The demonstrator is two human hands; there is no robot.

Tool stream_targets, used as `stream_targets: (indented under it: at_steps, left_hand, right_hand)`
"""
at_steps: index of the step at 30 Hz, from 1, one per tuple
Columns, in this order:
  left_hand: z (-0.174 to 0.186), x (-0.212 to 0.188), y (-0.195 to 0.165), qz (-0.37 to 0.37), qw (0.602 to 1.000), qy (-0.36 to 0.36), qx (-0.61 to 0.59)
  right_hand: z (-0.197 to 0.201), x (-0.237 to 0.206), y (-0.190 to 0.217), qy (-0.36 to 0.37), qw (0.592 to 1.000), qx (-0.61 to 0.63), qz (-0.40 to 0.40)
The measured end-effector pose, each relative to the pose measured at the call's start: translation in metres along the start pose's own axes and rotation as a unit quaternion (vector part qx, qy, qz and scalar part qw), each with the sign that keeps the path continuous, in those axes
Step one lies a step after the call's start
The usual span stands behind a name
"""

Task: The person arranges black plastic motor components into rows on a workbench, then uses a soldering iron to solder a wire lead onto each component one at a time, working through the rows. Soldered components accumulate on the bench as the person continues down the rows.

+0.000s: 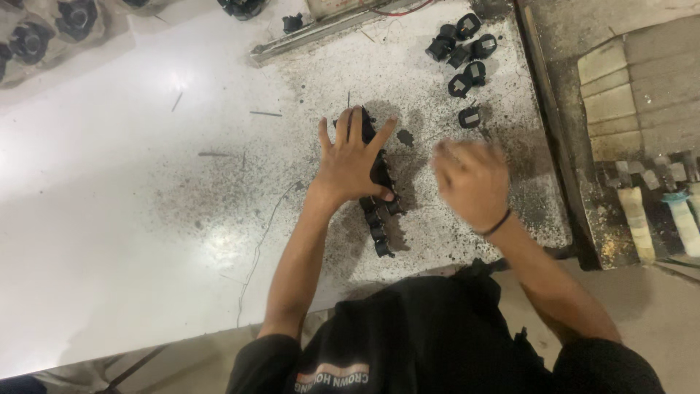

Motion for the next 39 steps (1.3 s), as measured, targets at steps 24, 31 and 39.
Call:
stream_targets:
  at_steps: [24,31,39]
  left_hand:
    - [-0.020,-0.099,-0.043,-0.070,0.943,-0.298,-0.130]
    - [-0.007,-0.103,-0.050,-0.097,0.940,-0.311,-0.102]
    - [-0.019,-0.112,-0.055,-0.078,0.948,-0.272,-0.145]
  right_hand:
    - [0.002,-0.044,0.059,0.115,0.950,0.291,0.002]
    - [-0.033,0.042,-0.063,-0.035,0.986,-0.139,0.079]
    - [0.025,-0.033,0.005,0.122,0.977,0.175,0.015]
Point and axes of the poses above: each hand's wrist, its own x-axis towards the middle knuckle, its own z-axis out of the back of the hand, y = z × x, the point moved 6 cm from there along x, towards the middle knuckle, and after that the axes turned 9 degrees about -y, right-handed, at the moved point
